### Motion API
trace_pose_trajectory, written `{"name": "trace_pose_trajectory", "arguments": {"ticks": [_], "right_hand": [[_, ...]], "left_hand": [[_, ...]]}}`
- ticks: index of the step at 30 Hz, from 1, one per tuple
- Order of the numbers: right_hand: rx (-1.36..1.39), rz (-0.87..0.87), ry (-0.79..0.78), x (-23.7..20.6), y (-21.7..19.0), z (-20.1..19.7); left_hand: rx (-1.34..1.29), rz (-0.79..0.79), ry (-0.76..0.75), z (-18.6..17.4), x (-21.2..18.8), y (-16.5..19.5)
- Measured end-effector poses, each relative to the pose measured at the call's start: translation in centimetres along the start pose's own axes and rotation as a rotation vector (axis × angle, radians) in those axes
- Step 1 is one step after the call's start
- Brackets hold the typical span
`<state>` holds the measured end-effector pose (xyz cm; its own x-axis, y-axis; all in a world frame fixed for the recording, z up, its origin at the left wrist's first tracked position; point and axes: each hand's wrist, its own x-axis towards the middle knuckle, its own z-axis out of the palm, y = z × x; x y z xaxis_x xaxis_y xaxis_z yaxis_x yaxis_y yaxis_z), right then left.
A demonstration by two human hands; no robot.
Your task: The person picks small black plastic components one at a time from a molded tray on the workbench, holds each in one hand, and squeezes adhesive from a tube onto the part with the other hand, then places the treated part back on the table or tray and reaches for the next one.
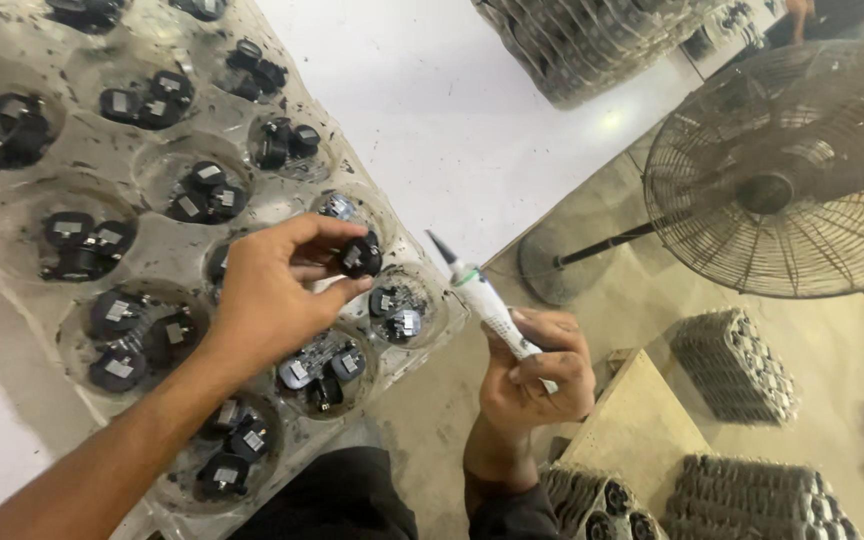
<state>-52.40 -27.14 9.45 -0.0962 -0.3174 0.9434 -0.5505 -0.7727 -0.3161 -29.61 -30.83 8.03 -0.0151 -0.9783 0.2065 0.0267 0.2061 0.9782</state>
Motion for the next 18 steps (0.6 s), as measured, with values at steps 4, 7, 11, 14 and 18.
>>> {"name": "trace_pose_trajectory", "arguments": {"ticks": [4, 7, 11, 14, 18], "right_hand": [[0.025, 0.062, 0.130, -0.8, 1.3, -1.7], [-0.085, 0.064, 0.116, -1.2, 2.0, -3.0], [-0.109, 0.110, 0.120, -1.9, 2.2, -3.7], [-0.120, 0.109, 0.117, -2.3, 2.3, -3.8], [-0.113, 0.135, 0.121, -2.7, 2.5, -3.7]], "left_hand": [[0.426, -0.016, -0.176, 3.4, 0.9, 1.4], [0.836, -0.030, -0.285, 6.1, 1.5, 0.9], [1.053, 0.043, -0.334, 8.9, 2.9, -1.4], [1.131, 0.021, -0.353, 10.0, 3.8, -2.8], [1.151, -0.007, -0.365, 10.1, 3.6, -3.2]]}}
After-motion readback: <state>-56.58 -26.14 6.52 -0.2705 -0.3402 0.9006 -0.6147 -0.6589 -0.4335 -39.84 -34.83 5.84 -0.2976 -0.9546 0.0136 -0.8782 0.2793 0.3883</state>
